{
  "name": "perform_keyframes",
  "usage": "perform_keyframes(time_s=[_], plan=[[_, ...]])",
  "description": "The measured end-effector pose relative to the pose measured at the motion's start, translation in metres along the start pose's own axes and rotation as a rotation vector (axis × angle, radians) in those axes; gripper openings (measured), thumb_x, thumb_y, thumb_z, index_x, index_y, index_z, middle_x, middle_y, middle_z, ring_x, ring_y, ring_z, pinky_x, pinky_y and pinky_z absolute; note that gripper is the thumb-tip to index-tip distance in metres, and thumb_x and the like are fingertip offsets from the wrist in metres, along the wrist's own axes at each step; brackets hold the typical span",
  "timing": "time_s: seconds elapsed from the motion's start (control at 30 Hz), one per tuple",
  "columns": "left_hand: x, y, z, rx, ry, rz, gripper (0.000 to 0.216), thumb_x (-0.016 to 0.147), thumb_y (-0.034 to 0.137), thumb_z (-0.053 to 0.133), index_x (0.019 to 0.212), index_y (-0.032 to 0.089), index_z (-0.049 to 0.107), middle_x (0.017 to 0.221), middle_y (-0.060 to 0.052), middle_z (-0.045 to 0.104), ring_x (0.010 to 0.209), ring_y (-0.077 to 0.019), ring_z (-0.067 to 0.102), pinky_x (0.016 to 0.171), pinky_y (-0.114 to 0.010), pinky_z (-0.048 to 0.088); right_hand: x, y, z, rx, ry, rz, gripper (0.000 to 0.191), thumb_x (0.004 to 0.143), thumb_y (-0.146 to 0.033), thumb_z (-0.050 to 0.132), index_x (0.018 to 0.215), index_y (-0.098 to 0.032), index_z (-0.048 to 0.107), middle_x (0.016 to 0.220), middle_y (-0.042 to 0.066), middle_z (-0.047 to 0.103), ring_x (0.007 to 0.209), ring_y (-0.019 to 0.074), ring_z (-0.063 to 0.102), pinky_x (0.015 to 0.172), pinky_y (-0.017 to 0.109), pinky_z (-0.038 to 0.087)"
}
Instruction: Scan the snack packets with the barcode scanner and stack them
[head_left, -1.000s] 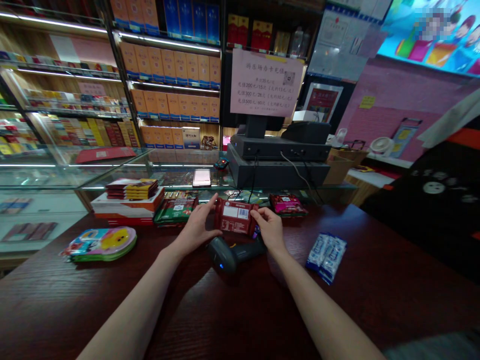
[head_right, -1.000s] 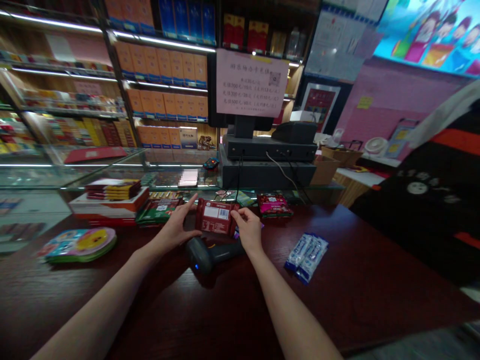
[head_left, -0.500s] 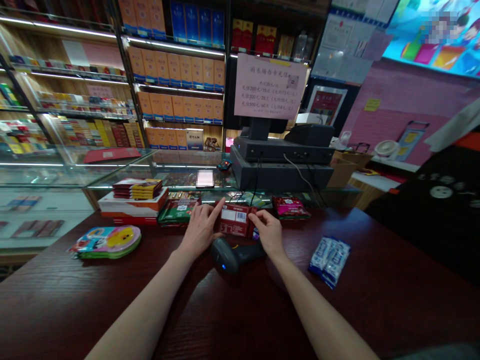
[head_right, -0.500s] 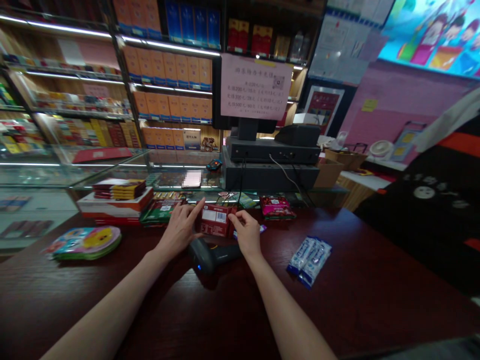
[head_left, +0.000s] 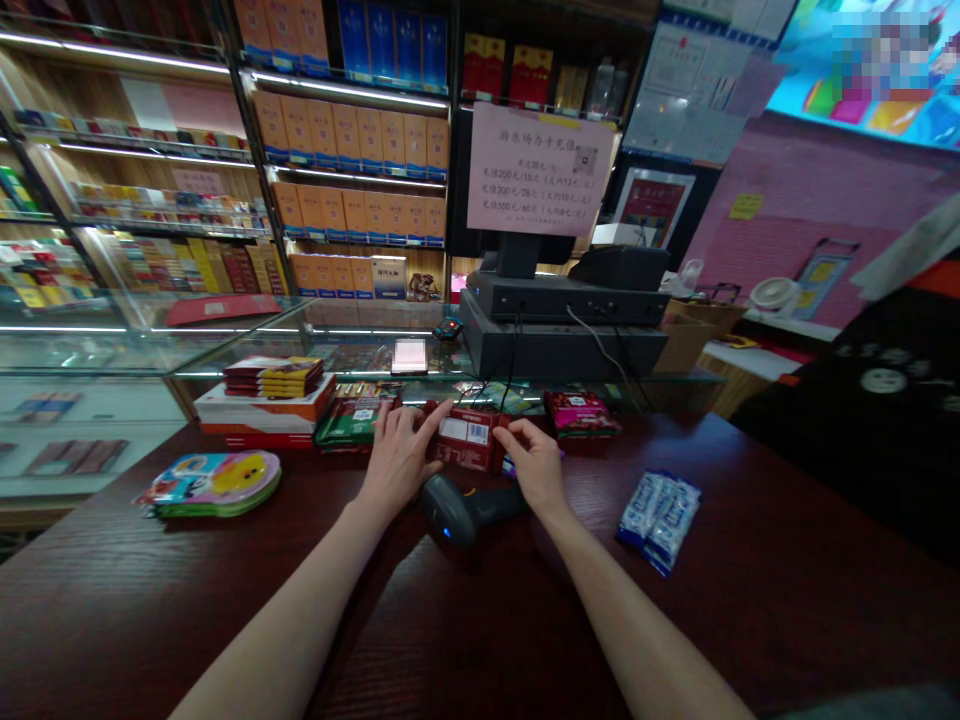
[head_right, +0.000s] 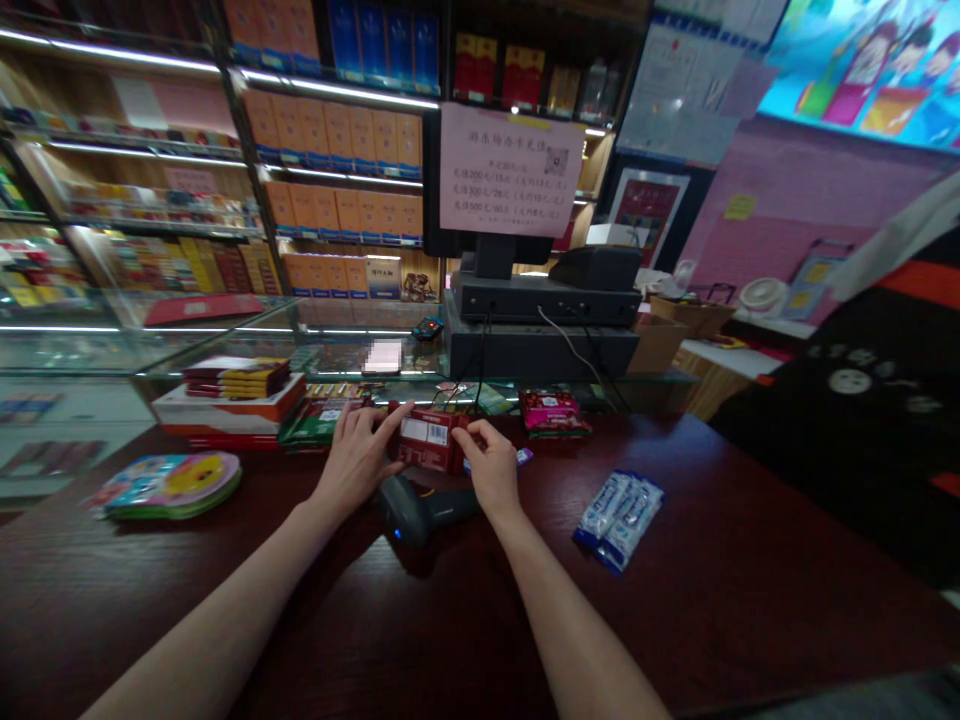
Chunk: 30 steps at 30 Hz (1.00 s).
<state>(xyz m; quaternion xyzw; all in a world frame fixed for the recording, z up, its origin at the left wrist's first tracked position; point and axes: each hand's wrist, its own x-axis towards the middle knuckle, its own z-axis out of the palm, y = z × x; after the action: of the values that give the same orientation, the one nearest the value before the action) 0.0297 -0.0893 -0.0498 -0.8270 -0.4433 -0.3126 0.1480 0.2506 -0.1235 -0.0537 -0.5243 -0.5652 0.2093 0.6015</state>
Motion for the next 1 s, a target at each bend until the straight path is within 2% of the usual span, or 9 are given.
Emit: perform_keyframes(time_s=[0.1,0.2,0.33,0.47,0.6,0.73,0.83,1.0], plan=[[-0.001,0.000,0.000,-0.002,0.015,-0.006,0.094,0.069,0.023,0.082,0.151,0.034,0.036,0.120,-0.008,0.053,0.120,-0.0308,0.050,0.119,-0.061,0.023,0.001,0.002,0.001,0.017,0.002,0.001,0.030,0.083,-0.049,0.066,0.072,-0.020,0.063,0.066,-0.004,0.058,0.061,0.0130,0.050,0.060,0.024,0.040],[-0.001,0.001,-0.001,0.005,0.029,0.013,0.094,0.068,0.021,0.083,0.150,0.032,0.038,0.141,-0.012,0.046,0.136,-0.0347,0.041,0.121,-0.061,0.020,0.001,0.004,0.001,0.027,0.002,0.009,0.031,0.082,-0.049,0.067,0.072,-0.020,0.064,0.065,-0.004,0.058,0.060,0.0128,0.050,0.058,0.025,0.040],[0.000,0.003,-0.004,-0.012,-0.015,0.081,0.096,0.072,0.018,0.079,0.154,0.030,0.030,0.157,-0.012,0.038,0.148,-0.0346,0.029,0.123,-0.061,0.014,0.001,0.003,0.001,0.038,-0.003,0.019,0.033,0.080,-0.051,0.067,0.071,-0.020,0.064,0.064,-0.003,0.059,0.058,0.0127,0.050,0.057,0.025,0.041],[0.001,0.003,-0.006,-0.029,-0.044,0.108,0.094,0.076,0.017,0.074,0.156,0.028,0.026,0.155,-0.010,0.044,0.149,-0.0330,0.028,0.123,-0.062,0.011,0.001,0.003,0.000,0.048,0.002,0.030,0.033,0.079,-0.051,0.068,0.070,-0.020,0.063,0.062,-0.004,0.058,0.057,0.0124,0.050,0.056,0.025,0.041],[0.001,0.002,-0.006,-0.038,-0.030,0.102,0.095,0.074,0.017,0.076,0.155,0.028,0.027,0.152,-0.009,0.048,0.148,-0.0332,0.031,0.124,-0.062,0.010,0.003,0.006,0.001,0.071,-0.001,0.041,0.031,0.080,-0.050,0.069,0.073,-0.020,0.065,0.065,-0.003,0.063,0.059,0.0130,0.054,0.057,0.025,0.045],[0.000,-0.001,-0.004,-0.050,-0.015,0.090,0.096,0.072,0.019,0.078,0.154,0.028,0.029,0.151,-0.010,0.048,0.148,-0.0344,0.031,0.123,-0.063,0.009,0.004,0.006,0.002,0.168,-0.037,0.062,0.027,0.081,-0.046,0.068,0.091,-0.020,0.071,0.083,0.001,0.074,0.074,0.0167,0.066,0.071,0.029,0.053],[-0.001,-0.005,-0.003,-0.054,0.024,0.065,0.094,0.072,0.019,0.076,0.154,0.026,0.030,0.151,-0.010,0.049,0.147,-0.0332,0.032,0.124,-0.060,0.007,0.003,0.004,0.002,0.213,-0.061,0.070,0.030,0.084,-0.044,0.066,0.104,-0.021,0.071,0.098,0.004,0.076,0.088,0.0189,0.070,0.082,0.031,0.055],[-0.002,-0.013,-0.006,-0.030,0.063,0.038,0.090,0.075,0.021,0.073,0.153,0.023,0.030,0.149,-0.012,0.050,0.146,-0.0319,0.035,0.125,-0.059,0.004,0.002,0.004,0.002,0.210,-0.118,0.094,0.040,0.086,-0.046,0.063,0.117,-0.021,0.068,0.102,0.007,0.077,0.092,0.0214,0.072,0.087,0.036,0.056]])
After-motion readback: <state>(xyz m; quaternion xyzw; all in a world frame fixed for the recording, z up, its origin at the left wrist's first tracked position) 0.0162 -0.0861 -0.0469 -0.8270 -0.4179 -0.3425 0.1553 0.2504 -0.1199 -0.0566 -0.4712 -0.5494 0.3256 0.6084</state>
